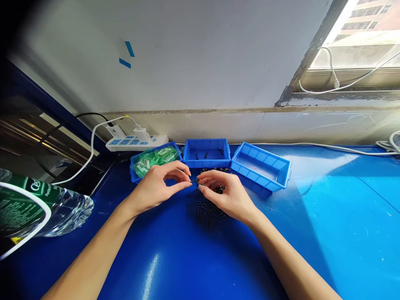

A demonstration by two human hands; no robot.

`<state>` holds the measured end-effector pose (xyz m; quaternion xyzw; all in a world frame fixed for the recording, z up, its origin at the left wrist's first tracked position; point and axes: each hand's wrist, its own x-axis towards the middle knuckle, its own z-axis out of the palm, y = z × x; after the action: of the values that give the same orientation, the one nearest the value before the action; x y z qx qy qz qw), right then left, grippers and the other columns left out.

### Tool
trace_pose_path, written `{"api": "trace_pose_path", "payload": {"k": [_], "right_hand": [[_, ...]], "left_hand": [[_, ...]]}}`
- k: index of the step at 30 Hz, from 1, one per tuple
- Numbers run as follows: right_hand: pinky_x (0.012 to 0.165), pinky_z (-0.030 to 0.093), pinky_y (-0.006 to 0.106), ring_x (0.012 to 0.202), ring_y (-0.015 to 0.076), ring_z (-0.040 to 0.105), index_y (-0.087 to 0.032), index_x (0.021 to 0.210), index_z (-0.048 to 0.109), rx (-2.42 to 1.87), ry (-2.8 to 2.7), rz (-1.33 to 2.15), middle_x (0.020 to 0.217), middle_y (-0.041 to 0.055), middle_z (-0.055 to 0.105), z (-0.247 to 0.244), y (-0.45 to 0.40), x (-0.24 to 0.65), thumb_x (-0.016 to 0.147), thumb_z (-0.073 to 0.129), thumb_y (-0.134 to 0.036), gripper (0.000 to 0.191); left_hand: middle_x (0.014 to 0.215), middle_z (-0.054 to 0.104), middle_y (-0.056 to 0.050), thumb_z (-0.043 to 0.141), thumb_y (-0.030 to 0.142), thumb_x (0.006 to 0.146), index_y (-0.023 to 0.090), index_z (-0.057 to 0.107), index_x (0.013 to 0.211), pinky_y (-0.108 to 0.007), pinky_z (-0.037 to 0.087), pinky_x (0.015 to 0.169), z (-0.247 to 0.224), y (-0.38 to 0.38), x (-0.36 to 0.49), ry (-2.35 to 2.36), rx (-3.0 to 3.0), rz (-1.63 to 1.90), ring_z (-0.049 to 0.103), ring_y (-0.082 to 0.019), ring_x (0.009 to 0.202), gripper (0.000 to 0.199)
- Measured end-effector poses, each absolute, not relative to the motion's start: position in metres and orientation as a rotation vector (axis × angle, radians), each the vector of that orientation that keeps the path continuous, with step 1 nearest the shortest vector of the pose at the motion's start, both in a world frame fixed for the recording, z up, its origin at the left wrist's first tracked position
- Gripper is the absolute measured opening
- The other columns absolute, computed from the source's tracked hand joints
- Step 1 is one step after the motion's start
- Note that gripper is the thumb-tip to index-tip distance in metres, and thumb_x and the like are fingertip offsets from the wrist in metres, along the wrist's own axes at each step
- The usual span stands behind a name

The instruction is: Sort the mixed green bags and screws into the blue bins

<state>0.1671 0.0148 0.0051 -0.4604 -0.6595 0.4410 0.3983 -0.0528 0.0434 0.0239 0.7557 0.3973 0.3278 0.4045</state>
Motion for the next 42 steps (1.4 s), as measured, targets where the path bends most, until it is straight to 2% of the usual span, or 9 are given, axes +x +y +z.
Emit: {"api": "trace_pose_path", "payload": {"k": [11, 16, 18, 20, 23, 25, 32, 36, 42], "right_hand": [[0.07, 0.06, 0.031, 0.072, 0.0196, 0.075, -0.019, 0.096, 0.08, -1.063, -1.549, 1.4, 0.079, 0.0038, 0.079, 0.006, 0.014, 0.166, 0.079, 0.083, -0.039, 0.027], [0.067, 0.058, 0.032, 0.068, 0.0193, 0.072, -0.02, 0.088, 0.083, -1.109, -1.455, 1.397, 0.075, 0.0038, 0.078, 0.007, 0.017, 0.17, 0.075, 0.085, -0.041, 0.025], [0.076, 0.06, 0.035, 0.079, 0.0221, 0.076, -0.023, 0.095, 0.083, -1.114, -1.347, 1.364, 0.084, 0.005, 0.081, 0.007, 0.018, 0.172, 0.074, 0.087, -0.039, 0.026], [0.092, 0.06, 0.04, 0.1, 0.0255, 0.077, -0.028, 0.111, 0.081, -1.073, -1.209, 1.353, 0.109, 0.0063, 0.083, 0.007, 0.018, 0.172, 0.074, 0.088, -0.035, 0.038], [0.107, 0.054, 0.045, 0.126, 0.0276, 0.069, -0.036, 0.134, 0.07, -0.999, -1.086, 1.367, 0.145, 0.0049, 0.068, 0.007, 0.017, 0.171, 0.075, 0.087, -0.028, 0.063], [0.109, 0.054, 0.047, 0.13, 0.0276, 0.066, -0.039, 0.139, 0.066, -0.991, -1.071, 1.373, 0.153, 0.0041, 0.062, 0.008, 0.017, 0.17, 0.076, 0.086, -0.026, 0.067], [0.103, 0.058, 0.047, 0.114, 0.0267, 0.074, -0.033, 0.131, 0.069, -1.027, -1.157, 1.347, 0.146, 0.0075, 0.068, 0.009, 0.016, 0.171, 0.077, 0.084, -0.03, 0.056], [0.099, 0.059, 0.046, 0.101, 0.0249, 0.078, -0.029, 0.118, 0.074, -1.039, -1.229, 1.345, 0.121, 0.0068, 0.08, 0.009, 0.017, 0.171, 0.08, 0.083, -0.033, 0.039], [0.098, 0.06, 0.044, 0.106, 0.0264, 0.076, -0.025, 0.111, 0.075, -1.077, -1.459, 1.251, 0.111, 0.0075, 0.081, 0.008, 0.015, 0.168, 0.08, 0.083, -0.037, 0.034]], "left_hand": [[0.08, 0.078, 0.006, 0.076, 0.015, 0.084, 0.026, 0.057, 0.109, -0.022, 0.055, 0.069, 0.027, 0.038, -0.05, 0.989, 1.886, 0.772, 0.077, -0.016, 0.078, 0.033], [0.082, 0.072, 0.004, 0.081, 0.019, 0.083, 0.023, 0.064, 0.1, -0.025, 0.054, 0.073, 0.027, 0.04, -0.054, 1.015, 2.05, 0.603, 0.07, -0.015, 0.076, 0.024], [0.086, 0.071, 0.002, 0.083, 0.021, 0.083, 0.021, 0.069, 0.098, -0.027, 0.053, 0.074, 0.025, 0.041, -0.056, 1.035, 2.165, 0.486, 0.068, -0.017, 0.08, 0.02], [0.09, 0.071, -0.001, 0.082, 0.021, 0.083, 0.02, 0.072, 0.098, -0.028, 0.052, 0.076, 0.022, 0.043, -0.056, 1.04, 2.225, 0.384, 0.067, -0.018, 0.082, 0.018], [0.088, 0.071, -0.002, 0.076, 0.016, 0.087, 0.018, 0.073, 0.092, -0.028, 0.051, 0.074, 0.018, 0.044, -0.056, 1.039, 2.236, 0.31, 0.064, -0.017, 0.078, 0.006], [0.085, 0.07, -0.001, 0.071, 0.014, 0.089, 0.018, 0.072, 0.086, -0.027, 0.049, 0.071, 0.017, 0.044, -0.055, 1.023, 2.236, 0.313, 0.063, -0.015, 0.074, 0.005], [0.085, 0.069, -0.002, 0.064, 0.016, 0.093, 0.019, 0.069, 0.082, -0.028, 0.049, 0.07, 0.018, 0.044, -0.055, 1.02, 2.233, 0.337, 0.063, -0.016, 0.074, 0.012], [0.089, 0.071, -0.002, 0.062, 0.02, 0.095, 0.02, 0.068, 0.087, -0.03, 0.052, 0.076, 0.021, 0.045, -0.057, 1.026, 2.223, 0.441, 0.065, -0.018, 0.078, 0.01], [0.086, 0.074, 0.0, 0.067, 0.022, 0.091, 0.02, 0.068, 0.089, -0.027, 0.056, 0.077, 0.028, 0.042, -0.053, 0.993, 2.012, 0.725, 0.07, -0.016, 0.078, 0.003]]}}
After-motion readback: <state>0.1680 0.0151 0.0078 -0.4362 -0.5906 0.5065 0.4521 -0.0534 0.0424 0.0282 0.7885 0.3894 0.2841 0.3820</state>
